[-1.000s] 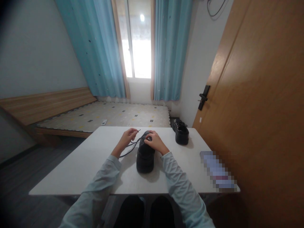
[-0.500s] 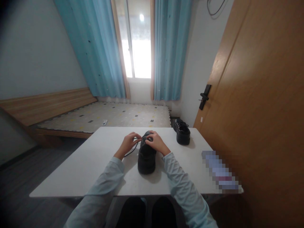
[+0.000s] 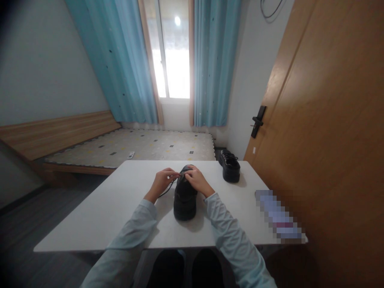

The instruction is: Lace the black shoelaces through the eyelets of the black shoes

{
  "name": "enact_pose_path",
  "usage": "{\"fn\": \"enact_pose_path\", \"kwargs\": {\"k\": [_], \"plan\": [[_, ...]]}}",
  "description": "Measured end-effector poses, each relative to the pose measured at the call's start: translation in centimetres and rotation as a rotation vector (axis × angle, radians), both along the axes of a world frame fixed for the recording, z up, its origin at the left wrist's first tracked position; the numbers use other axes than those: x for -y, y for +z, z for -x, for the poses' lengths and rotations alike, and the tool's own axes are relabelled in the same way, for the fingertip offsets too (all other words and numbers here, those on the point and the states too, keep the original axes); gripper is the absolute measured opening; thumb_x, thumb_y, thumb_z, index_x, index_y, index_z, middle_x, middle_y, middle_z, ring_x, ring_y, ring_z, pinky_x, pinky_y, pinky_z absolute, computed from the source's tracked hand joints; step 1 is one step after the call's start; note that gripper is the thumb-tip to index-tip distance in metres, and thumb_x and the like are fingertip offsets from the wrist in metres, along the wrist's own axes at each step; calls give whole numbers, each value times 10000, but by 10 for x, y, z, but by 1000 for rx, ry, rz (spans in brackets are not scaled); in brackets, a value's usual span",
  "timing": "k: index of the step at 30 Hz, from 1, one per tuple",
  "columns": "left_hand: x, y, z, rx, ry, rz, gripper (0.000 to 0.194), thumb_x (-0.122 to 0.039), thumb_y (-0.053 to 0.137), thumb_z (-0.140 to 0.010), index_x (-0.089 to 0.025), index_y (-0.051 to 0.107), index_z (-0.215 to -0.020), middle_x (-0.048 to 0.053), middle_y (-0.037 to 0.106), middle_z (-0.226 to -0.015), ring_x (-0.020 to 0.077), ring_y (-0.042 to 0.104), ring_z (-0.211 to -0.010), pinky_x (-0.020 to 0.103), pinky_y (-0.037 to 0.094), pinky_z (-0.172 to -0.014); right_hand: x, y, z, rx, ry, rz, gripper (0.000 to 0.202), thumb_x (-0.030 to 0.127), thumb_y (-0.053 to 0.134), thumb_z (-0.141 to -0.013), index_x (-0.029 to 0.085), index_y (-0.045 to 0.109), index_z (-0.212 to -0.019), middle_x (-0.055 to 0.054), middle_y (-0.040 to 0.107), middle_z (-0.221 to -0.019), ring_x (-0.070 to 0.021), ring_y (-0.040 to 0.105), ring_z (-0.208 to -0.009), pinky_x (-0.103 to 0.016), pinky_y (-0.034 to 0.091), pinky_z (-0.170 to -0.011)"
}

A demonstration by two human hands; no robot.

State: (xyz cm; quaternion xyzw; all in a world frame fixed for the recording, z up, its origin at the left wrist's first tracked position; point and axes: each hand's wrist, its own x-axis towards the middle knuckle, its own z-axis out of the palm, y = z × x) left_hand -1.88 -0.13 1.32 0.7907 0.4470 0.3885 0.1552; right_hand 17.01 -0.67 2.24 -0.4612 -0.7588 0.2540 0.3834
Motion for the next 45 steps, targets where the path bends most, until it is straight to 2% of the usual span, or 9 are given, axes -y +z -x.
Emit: {"fn": "enact_pose_path", "kwargs": {"k": [6, 11, 16, 27, 31, 36, 40, 43, 45], "plan": [[1, -2, -3, 66, 18, 28, 168, -303, 603, -798, -248, 699, -925, 30, 713, -854, 191, 654, -800, 293, 479, -765, 1, -2, 6, 35, -110, -29, 238, 125, 585, -718, 201, 753, -868, -91, 594, -1198, -256, 529, -1148, -412, 343, -1057], [1, -2, -6, 79, 86, 50, 117, -312, 609, -791, -230, 693, -785, -1, 725, -790, 167, 656, -750, 263, 477, -734, 2, -2, 11, 69, -176, -59, 214, 134, 625, -702, 190, 752, -865, -98, 625, -1154, -249, 572, -1091, -400, 391, -1011], [1, -2, -7, 74, 66, 42, 131, -268, 597, -800, -231, 715, -759, -7, 736, -794, 151, 659, -750, 239, 475, -760, 4, -2, 16, 104, -258, -68, 140, 151, 662, -699, 154, 752, -806, -127, 653, -1100, -248, 605, -1035, -367, 427, -962], [0, -3, -2, 100, -55, -21, 146, -154, 570, -776, -203, 675, -865, 3, 714, -850, 138, 645, -765, 247, 491, -741, 1, -9, 17, 34, -331, -125, 80, 144, 654, -697, 188, 701, -650, -74, 681, -977, -204, 617, -947, -343, 440, -910], [-4, -3, 4, 83, 62, -119, 236, -67, 510, -748, -197, 655, -881, 18, 688, -887, 142, 616, -772, 270, 484, -757, 5, -4, 14, 3, -331, -139, 62, 126, 640, -687, 167, 667, -649, -85, 686, -949, -200, 621, -931, -331, 443, -900], [-8, -7, 11, 37, 310, -203, 137, -162, 548, -769, -197, 667, -826, 51, 632, -846, 192, 587, -802, 320, 471, -757, 3, 4, 0, -104, -392, -112, 68, 161, 610, -694, 170, 638, -632, -90, 705, -921, -210, 639, -901, -350, 461, -865], [-8, -8, 9, 141, 400, -111, 134, -209, 547, -780, -193, 662, -847, 35, 613, -805, 148, 594, -640, 288, 472, -669, -5, 7, -20, -233, -437, -90, 68, 211, 615, -685, 169, 624, -631, -105, 713, -895, -217, 653, -832, -355, 486, -799], [-7, -7, 4, 283, 292, 52, 143, -258, 530, -802, -197, 634, -879, 14, 651, -747, 147, 641, -631, 265, 480, -635, -10, 9, -34, -323, -457, -62, 88, 257, 632, -672, 173, 623, -648, -92, 715, -827, -205, 649, -752, -343, 494, -736], [-7, -7, 0, 375, 196, 115, 148, -271, 525, -804, -198, 620, -893, 14, 679, -740, 161, 669, -704, 274, 496, -684, -11, 10, -39, -379, -466, -28, 146, 314, 637, -668, 169, 631, -674, -82, 704, -760, -205, 639, -711, -330, 490, -671]]}}
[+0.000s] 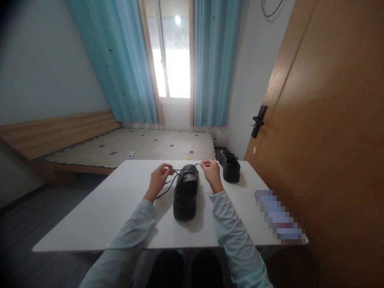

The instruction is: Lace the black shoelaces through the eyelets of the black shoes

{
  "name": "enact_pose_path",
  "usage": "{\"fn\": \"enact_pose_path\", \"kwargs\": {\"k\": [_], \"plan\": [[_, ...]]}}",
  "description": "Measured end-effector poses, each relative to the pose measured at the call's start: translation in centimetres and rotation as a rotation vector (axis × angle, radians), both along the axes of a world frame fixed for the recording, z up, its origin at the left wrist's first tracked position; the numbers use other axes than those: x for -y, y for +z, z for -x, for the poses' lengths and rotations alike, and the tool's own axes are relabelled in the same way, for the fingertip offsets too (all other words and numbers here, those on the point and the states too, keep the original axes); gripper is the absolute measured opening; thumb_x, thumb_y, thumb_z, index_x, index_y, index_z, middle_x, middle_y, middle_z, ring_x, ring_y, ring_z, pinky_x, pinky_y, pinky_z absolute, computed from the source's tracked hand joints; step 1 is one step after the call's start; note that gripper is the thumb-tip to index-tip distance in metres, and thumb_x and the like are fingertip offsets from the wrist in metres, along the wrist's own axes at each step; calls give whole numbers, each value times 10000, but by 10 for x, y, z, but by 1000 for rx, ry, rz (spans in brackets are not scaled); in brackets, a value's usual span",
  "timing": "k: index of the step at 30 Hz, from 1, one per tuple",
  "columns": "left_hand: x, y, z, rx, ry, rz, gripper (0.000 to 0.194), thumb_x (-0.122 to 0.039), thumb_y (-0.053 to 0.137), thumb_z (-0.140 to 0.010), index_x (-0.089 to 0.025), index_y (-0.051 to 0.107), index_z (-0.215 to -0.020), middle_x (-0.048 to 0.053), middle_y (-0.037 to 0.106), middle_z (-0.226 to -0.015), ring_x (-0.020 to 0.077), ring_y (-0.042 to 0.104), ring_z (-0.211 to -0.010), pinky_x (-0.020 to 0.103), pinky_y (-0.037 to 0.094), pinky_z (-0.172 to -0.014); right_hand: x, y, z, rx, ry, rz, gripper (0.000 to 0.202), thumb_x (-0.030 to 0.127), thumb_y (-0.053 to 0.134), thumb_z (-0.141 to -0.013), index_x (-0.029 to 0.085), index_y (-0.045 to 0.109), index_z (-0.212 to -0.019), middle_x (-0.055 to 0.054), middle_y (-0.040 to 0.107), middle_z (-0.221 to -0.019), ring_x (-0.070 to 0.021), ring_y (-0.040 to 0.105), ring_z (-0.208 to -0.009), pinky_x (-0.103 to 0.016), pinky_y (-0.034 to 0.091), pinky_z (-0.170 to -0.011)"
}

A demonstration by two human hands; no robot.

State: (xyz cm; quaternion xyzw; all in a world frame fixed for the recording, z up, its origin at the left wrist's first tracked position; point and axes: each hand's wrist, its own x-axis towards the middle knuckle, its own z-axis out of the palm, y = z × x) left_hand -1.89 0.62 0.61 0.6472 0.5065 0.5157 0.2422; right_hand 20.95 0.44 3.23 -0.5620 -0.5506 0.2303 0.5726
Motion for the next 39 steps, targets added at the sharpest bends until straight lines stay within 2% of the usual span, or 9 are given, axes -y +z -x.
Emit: {"fn": "enact_pose_path", "kwargs": {"k": [3, 6, 10, 14, 18, 22, 28, 31, 39], "plan": [[0, 2, -5, 107, -119, -38, 163, -224, 529, -771, -185, 625, -897, 50, 708, -880, 177, 662, -872, 317, 496, -814, 0, 3, -5, -114, 15, 2, 254, 403, 641, -654, 156, 630, -712, -70, 677, -705, -193, 618, -674, -303, 470, -606], [3, 6, -8, 190, -221, -31, 216, -189, 518, -738, -166, 643, -913, 77, 696, -1005, 187, 640, -948, 355, 477, -889, 2, 7, -8, -227, 41, -17, 307, 445, 656, -626, 154, 603, -710, -63, 661, -723, -172, 605, -670, -280, 458, -584], [11, 14, -10, 261, -272, -4, 218, -247, 550, -756, -152, 641, -929, 86, 700, -991, 196, 631, -969, 368, 448, -925, 4, 10, -12, -302, 48, -10, 322, 445, 673, -611, 154, 588, -721, -55, 654, -743, -160, 608, -677, -259, 453, -571], [15, 16, -13, 354, -307, 66, 333, -332, 613, -758, -162, 565, -1040, 73, 705, -929, 187, 640, -935, 333, 463, -866, 4, 10, -13, -331, 54, -21, 326, 441, 694, -612, 155, 586, -727, -46, 659, -750, -144, 611, -662, -246, 457, -566], [12, 11, -13, 296, -277, 68, 401, -360, 638, -741, -165, 541, -1078, 19, 668, -788, 149, 633, -795, 273, 476, -747, 3, 11, -14, -364, 45, -38, 326, 438, 698, -617, 157, 581, -732, -31, 654, -736, -130, 609, -638, -237, 461, -557], [6, 4, -12, 126, -202, 27, 388, -398, 618, -757, -156, 588, -1059, 2, 631, -710, 131, 603, -682, 239, 461, -637, 2, 12, -17, -411, 24, -77, 294, 402, 708, -634, 158, 578, -733, -22, 651, -737, -125, 617, -642, -227, 473, -550], [0, -5, -12, -130, -141, 10, 272, -410, 591, -783, -194, 701, -907, 51, 716, -847, 179, 647, -781, 304, 500, -742, 4, 16, -21, -534, 68, -113, 236, 323, 710, -659, 156, 566, -744, -19, 665, -775, -105, 624, -630, -216, 499, -552], [-2, -7, -13, -124, -140, -4, 244, -391, 582, -792, -189, 703, -853, 52, 719, -870, 183, 653, -811, 318, 515, -771, 6, 18, -21, -577, 87, -134, 222, 305, 707, -683, 161, 547, -741, -16, 673, -768, -103, 631, -627, -215, 507, -557], [-2, -10, -14, -120, -115, -61, 222, -361, 564, -809, -186, 692, -856, 56, 638, -887, 159, 640, -786, 297, 545, -726, 5, 21, -30, -663, 61, -212, 208, 315, 663, -746, 186, 506, -787, -5, 694, -754, -106, 650, -616, -216, 522, -554]]}}
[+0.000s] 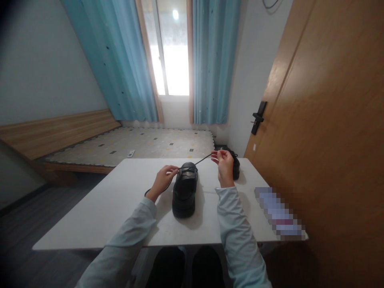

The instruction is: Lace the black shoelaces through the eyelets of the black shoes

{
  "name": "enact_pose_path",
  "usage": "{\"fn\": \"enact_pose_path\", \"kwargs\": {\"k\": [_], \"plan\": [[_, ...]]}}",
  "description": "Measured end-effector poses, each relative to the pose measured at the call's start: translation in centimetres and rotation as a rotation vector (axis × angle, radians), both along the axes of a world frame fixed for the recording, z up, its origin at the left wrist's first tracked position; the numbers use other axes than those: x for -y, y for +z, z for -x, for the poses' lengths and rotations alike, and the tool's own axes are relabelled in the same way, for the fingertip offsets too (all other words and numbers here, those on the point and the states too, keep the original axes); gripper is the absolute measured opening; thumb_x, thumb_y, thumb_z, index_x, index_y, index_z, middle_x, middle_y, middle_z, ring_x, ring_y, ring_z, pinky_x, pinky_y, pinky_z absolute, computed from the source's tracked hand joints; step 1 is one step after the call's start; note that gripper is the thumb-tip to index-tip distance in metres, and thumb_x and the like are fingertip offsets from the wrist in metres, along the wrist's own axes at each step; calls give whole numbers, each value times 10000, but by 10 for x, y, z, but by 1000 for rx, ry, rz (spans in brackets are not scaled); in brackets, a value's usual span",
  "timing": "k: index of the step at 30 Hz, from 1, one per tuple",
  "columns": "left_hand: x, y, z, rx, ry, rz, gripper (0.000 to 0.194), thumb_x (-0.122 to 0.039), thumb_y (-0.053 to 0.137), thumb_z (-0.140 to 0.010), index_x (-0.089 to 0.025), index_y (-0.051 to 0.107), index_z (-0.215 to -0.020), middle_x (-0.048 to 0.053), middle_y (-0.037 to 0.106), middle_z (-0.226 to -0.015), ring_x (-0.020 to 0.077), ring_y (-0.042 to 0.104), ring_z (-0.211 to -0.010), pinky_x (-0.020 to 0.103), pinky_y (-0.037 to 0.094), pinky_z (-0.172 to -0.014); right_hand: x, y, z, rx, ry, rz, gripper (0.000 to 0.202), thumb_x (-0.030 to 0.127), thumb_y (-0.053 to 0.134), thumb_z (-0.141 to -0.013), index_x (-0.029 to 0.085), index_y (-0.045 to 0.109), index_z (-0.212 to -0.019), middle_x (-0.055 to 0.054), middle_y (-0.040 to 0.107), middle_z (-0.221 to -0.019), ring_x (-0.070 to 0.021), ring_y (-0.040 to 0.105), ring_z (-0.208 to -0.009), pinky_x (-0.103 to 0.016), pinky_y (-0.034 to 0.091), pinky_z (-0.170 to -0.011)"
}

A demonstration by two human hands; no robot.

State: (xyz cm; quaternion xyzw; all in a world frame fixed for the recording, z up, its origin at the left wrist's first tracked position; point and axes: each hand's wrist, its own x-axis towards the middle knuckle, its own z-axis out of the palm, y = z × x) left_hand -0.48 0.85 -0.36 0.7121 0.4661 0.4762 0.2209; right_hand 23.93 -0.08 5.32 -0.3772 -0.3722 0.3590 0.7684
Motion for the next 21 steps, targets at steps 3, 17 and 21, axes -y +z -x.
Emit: {"fn": "enact_pose_path", "kwargs": {"k": [3, 17, 21], "plan": [[0, -1, 0, -13, -4, 10, 217, -353, 562, -812, -188, 691, -868, 61, 618, -918, 164, 634, -821, 304, 546, -739, -1, 3, -8, -68, -28, -35, 194, 305, 641, -772, 193, 484, -799, 0, 699, -738, -114, 667, -630, -239, 536, -594], [24, 21, -10, -95, -278, -121, 401, -358, 603, -809, -217, 584, -1184, 84, 578, -1266, 237, 448, -1267, 428, 350, -1073, 6, 13, -19, -173, -20, -132, 191, 301, 619, -799, 210, 451, -787, 39, 660, -658, -125, 674, -615, -289, 553, -653], [25, 21, -11, -145, -340, -169, 325, -302, 632, -789, -224, 654, -1104, 93, 535, -1318, 255, 417, -1292, 455, 327, -1091, 9, 17, -17, -161, 6, -179, 233, 342, 644, -784, 221, 446, -799, 81, 588, -621, -100, 630, -547, -311, 564, -658]]}}
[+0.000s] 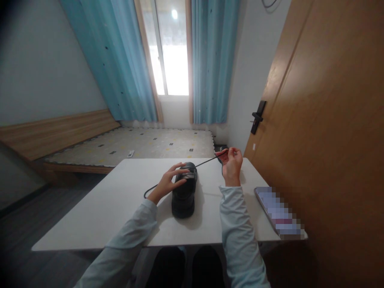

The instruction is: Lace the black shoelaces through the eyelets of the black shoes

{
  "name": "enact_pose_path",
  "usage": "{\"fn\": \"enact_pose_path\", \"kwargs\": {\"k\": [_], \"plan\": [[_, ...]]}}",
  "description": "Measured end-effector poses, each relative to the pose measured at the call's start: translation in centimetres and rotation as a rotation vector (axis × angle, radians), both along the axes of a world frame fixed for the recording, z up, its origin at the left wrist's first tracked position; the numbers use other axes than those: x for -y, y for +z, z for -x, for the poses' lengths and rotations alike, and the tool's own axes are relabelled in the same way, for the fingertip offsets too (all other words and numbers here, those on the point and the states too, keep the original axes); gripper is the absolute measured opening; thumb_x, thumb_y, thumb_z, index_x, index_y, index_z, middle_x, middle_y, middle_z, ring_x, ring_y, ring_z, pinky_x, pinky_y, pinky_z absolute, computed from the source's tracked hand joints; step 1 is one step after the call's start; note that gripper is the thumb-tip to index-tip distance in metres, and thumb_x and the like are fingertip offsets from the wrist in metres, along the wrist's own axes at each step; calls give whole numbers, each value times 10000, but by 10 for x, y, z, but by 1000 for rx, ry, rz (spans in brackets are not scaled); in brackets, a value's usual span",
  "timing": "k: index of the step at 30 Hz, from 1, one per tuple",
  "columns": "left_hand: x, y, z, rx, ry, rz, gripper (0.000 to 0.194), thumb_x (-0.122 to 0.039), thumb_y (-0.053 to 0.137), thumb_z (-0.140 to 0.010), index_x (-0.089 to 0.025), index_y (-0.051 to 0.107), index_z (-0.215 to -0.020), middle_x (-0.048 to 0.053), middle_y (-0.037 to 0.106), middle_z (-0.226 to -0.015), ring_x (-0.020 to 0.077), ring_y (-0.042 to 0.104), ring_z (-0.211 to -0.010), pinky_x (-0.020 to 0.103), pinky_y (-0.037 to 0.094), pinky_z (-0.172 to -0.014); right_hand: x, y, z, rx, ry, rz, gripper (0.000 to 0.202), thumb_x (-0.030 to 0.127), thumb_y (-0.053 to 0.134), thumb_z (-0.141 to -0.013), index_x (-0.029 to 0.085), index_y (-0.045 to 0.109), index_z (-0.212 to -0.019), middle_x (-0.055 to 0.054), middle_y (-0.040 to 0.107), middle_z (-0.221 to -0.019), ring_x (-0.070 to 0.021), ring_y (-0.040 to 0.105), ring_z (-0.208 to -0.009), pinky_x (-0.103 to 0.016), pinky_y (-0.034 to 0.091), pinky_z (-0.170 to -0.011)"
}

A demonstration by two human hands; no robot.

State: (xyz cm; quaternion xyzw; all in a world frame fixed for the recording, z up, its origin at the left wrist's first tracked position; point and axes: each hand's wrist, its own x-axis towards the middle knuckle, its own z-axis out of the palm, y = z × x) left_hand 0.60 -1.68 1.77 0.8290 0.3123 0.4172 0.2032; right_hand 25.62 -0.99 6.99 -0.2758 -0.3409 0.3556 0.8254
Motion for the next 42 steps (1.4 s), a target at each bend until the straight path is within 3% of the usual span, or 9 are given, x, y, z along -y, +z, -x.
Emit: {"fn": "enact_pose_path", "kwargs": {"k": [4, 9, 18, 24, 29, 34, 38, 42], "plan": [[-3, -3, 1, -8, -35, -2, 230, -242, 574, -823, -244, 698, -1016, 57, 585, -1267, 242, 382, -1323, 465, 330, -1095, 2, 1, -3, 3, -32, -19, 186, 327, 626, -796, 227, 473, -830, 96, 518, -596, -61, 547, -489, -262, 553, -597], [-4, -4, 2, 7, -48, 15, 219, -237, 572, -815, -223, 704, -989, 66, 654, -1153, 229, 464, -1263, 423, 382, -1064, 2, 1, -4, 45, -78, -53, 171, 316, 636, -773, 221, 519, -854, 93, 482, -591, -48, 485, -456, -206, 507, -511], [0, 8, -6, -1, 12, -26, 203, -265, 555, -827, -222, 690, -973, 59, 694, -1042, 217, 568, -1126, 389, 429, -999, 0, 0, 3, 194, -99, -47, 193, 341, 671, -736, 184, 616, -834, 83, 464, -574, -38, 447, -438, -175, 459, -452], [12, 29, -22, -289, -64, -239, 377, -153, 519, -814, -269, 610, -1161, 26, 615, -1239, 198, 550, -1163, 417, 354, -1067, -5, -4, 2, 206, -154, -27, 232, 318, 712, -690, 182, 596, -837, 81, 516, -574, -43, 469, -438, -177, 449, -450], [17, 39, -32, -542, -111, -317, 385, -86, 499, -808, -183, 606, -1166, 66, 613, -1242, 177, 549, -1164, 328, 399, -1035, -10, -10, 3, 197, -154, -19, 300, 295, 759, -633, 184, 507, -750, 68, 576, -599, -68, 522, -451, -212, 474, -481], [17, 35, -28, -593, -24, -333, 300, -178, 522, -851, -226, 624, -1129, 42, 638, -1208, 182, 560, -1144, 348, 396, -1002, -16, -18, 6, 310, -162, 30, 250, 303, 746, -638, 157, 570, -739, 38, 602, -644, -80, 551, -492, -243, 496, -542], [21, 29, -24, -574, 113, -266, 268, -254, 495, -887, -299, 641, -1107, 6, 679, -1133, 206, 576, -1105, 397, 387, -940, -19, -22, 7, 420, -159, 78, 227, 317, 712, -667, 151, 616, -787, 2, 637, -700, -92, 576, -538, -255, 499, -581], [23, 28, -21, -559, 141, -181, 278, -281, 472, -903, -324, 640, -1121, 5, 703, -1065, 202, 575, -1085, 397, 361, -921, -19, -24, 7, 485, -129, 91, 240, 320, 675, -694, 150, 625, -855, -40, 675, -775, -105, 596, -567, -268, 507, -592]]}}
